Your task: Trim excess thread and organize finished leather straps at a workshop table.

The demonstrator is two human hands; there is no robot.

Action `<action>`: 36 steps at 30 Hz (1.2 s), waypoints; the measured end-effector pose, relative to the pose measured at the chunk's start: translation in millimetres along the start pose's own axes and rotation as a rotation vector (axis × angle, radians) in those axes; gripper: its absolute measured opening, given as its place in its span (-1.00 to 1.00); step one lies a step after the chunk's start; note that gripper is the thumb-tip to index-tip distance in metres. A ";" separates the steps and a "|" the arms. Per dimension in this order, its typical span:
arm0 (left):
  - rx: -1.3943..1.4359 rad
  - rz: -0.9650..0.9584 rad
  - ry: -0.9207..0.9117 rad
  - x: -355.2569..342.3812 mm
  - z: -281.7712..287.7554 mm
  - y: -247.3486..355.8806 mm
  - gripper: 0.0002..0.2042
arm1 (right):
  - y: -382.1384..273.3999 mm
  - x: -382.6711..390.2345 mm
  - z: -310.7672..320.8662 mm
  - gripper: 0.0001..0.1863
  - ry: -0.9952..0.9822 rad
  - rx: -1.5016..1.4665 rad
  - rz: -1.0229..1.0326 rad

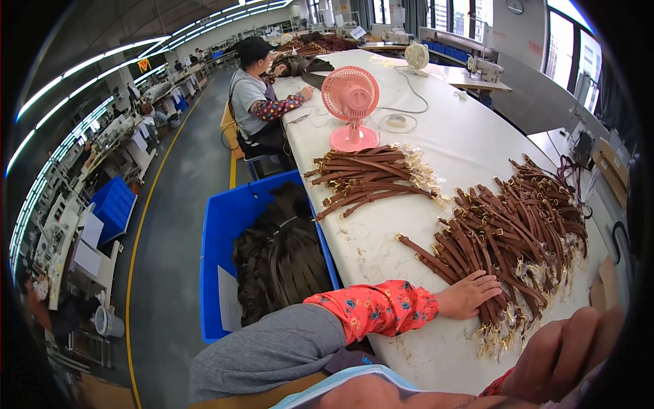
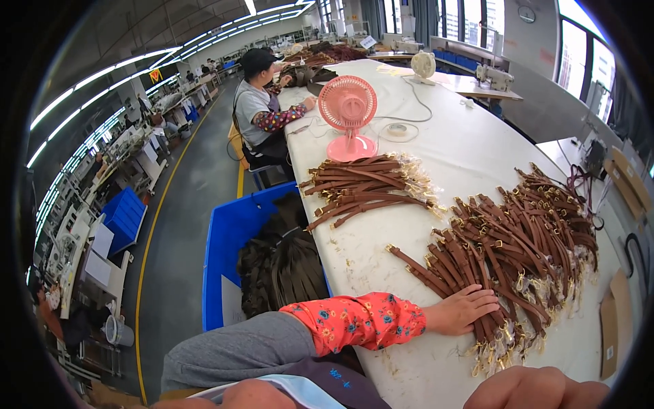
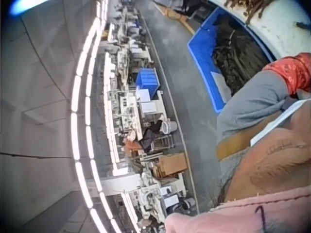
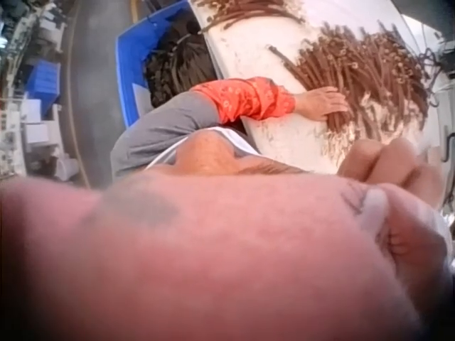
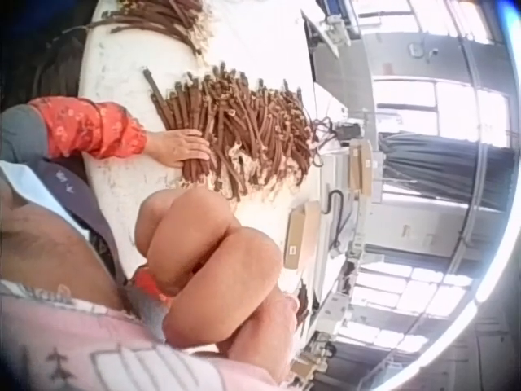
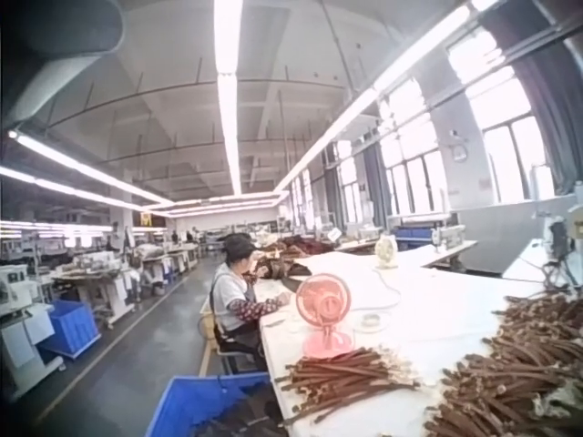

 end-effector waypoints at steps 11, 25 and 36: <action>-0.006 -0.006 0.016 1.2 2.0 1.1 -0.29 | -1.4 13.3 12.5 -0.62 0.056 0.087 0.014; 0.020 0.014 -0.021 -0.2 7.7 0.9 -0.26 | -4.6 49.6 26.8 -0.64 0.164 0.173 0.028; 0.004 -0.017 0.067 -1.3 2.7 6.1 -0.33 | 38.9 262.1 151.7 -0.81 0.700 0.993 -0.960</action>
Point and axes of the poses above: each hand's wrist, its own x-axis away from the middle knuckle, its own z-axis out of the back of the hand, y = z × x, the point moved 8 cm from there along -x, towards the middle knuckle, and after that the axes turned 14 degrees about -y, right-handed, at the moved point
